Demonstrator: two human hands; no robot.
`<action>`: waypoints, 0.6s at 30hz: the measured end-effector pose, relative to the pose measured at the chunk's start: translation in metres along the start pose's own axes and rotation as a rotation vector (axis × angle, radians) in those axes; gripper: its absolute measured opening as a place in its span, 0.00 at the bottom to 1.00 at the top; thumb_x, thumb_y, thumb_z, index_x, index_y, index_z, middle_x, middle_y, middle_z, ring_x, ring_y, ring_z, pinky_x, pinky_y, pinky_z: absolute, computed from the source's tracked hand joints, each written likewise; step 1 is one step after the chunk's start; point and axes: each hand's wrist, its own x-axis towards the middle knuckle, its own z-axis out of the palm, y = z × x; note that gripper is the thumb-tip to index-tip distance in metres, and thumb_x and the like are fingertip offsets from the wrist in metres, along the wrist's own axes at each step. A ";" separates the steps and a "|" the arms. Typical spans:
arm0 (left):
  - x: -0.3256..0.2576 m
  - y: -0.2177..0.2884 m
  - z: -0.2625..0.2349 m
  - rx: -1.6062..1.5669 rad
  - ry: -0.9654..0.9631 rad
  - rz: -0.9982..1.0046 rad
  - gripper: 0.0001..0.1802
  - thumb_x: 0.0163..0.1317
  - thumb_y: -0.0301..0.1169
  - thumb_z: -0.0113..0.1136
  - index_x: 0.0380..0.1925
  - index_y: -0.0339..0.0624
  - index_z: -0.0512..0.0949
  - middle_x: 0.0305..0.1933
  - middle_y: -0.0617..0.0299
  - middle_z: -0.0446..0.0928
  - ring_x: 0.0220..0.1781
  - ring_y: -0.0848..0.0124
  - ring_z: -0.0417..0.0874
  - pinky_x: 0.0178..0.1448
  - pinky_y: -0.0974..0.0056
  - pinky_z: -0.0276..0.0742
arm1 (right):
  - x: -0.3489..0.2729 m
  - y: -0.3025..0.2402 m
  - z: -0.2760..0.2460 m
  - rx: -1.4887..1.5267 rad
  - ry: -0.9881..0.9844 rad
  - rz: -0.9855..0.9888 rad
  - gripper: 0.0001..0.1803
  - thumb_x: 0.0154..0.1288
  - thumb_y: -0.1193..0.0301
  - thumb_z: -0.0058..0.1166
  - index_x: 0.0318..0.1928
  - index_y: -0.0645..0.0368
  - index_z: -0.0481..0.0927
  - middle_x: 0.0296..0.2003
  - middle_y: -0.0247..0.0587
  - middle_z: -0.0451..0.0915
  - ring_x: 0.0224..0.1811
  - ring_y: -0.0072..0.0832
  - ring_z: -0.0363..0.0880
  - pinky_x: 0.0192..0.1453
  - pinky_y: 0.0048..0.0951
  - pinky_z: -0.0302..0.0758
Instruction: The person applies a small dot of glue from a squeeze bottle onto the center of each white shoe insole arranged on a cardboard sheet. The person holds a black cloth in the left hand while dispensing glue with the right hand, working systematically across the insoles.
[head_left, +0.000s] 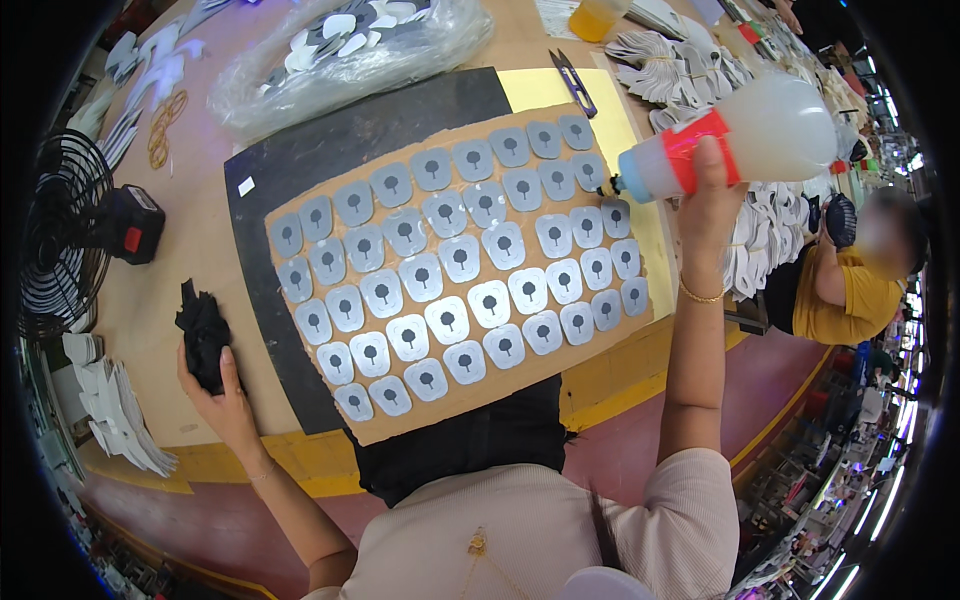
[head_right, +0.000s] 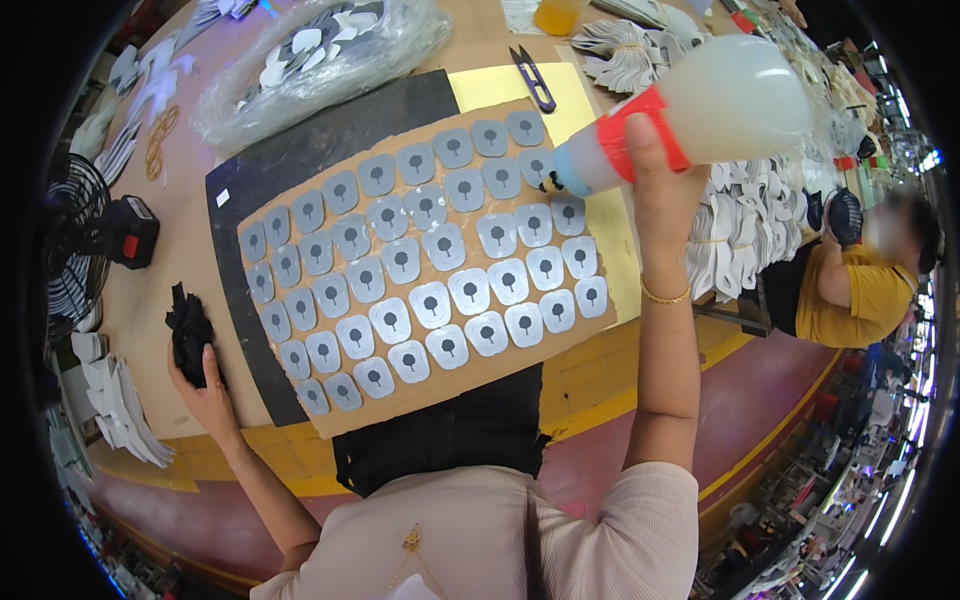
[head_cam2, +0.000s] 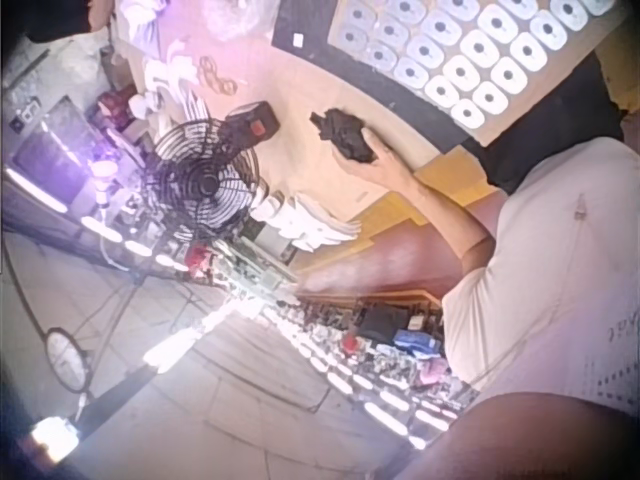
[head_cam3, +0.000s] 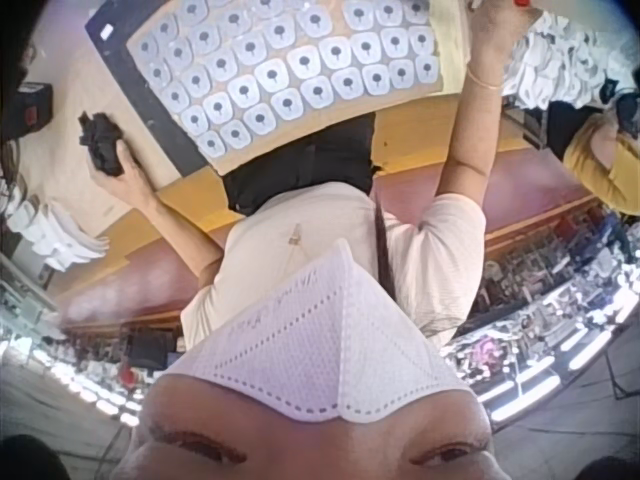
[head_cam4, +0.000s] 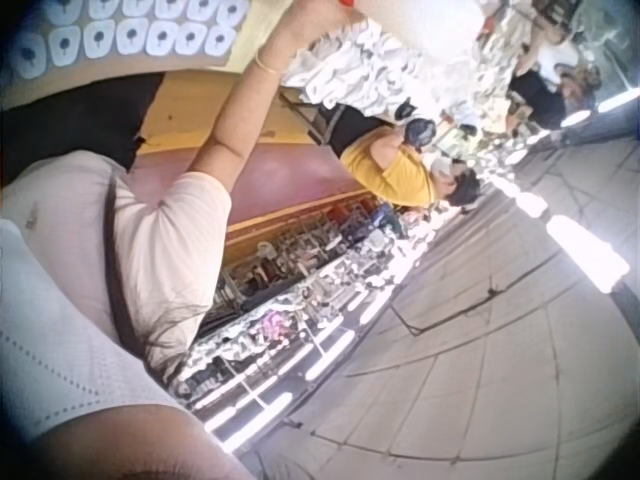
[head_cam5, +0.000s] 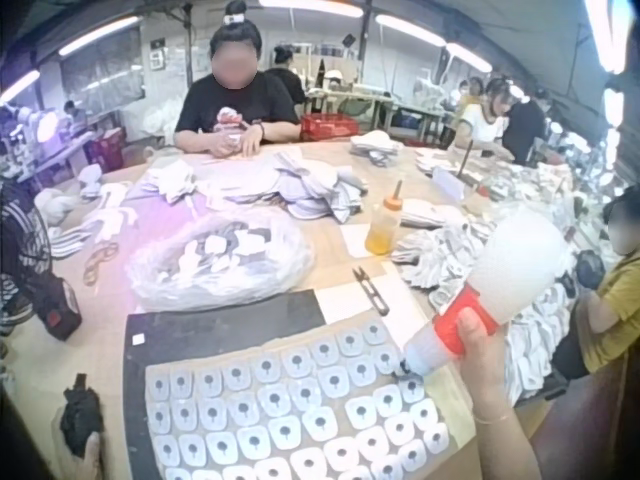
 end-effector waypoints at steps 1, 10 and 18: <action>0.000 0.001 0.000 -0.018 0.001 -0.006 0.28 0.65 0.30 0.61 0.63 0.34 0.65 0.62 0.51 0.67 0.62 0.63 0.68 0.68 0.61 0.61 | -0.001 0.000 -0.001 0.094 -0.009 0.035 0.27 0.59 0.61 0.65 0.52 0.64 0.71 0.43 0.41 0.76 0.43 0.27 0.79 0.49 0.30 0.78; 0.000 0.001 0.000 0.019 0.009 -0.005 0.28 0.65 0.31 0.61 0.63 0.35 0.66 0.62 0.51 0.67 0.62 0.62 0.68 0.68 0.61 0.61 | -0.015 -0.009 0.010 -0.089 -0.110 -0.042 0.28 0.55 0.58 0.69 0.48 0.64 0.75 0.41 0.41 0.79 0.43 0.28 0.79 0.49 0.29 0.77; 0.000 -0.003 -0.002 0.055 0.024 0.009 0.29 0.64 0.31 0.62 0.63 0.35 0.66 0.64 0.50 0.66 0.65 0.61 0.67 0.69 0.60 0.60 | -0.021 -0.017 0.024 -0.160 -0.209 -0.063 0.28 0.53 0.58 0.71 0.48 0.63 0.76 0.43 0.41 0.79 0.44 0.28 0.79 0.49 0.29 0.77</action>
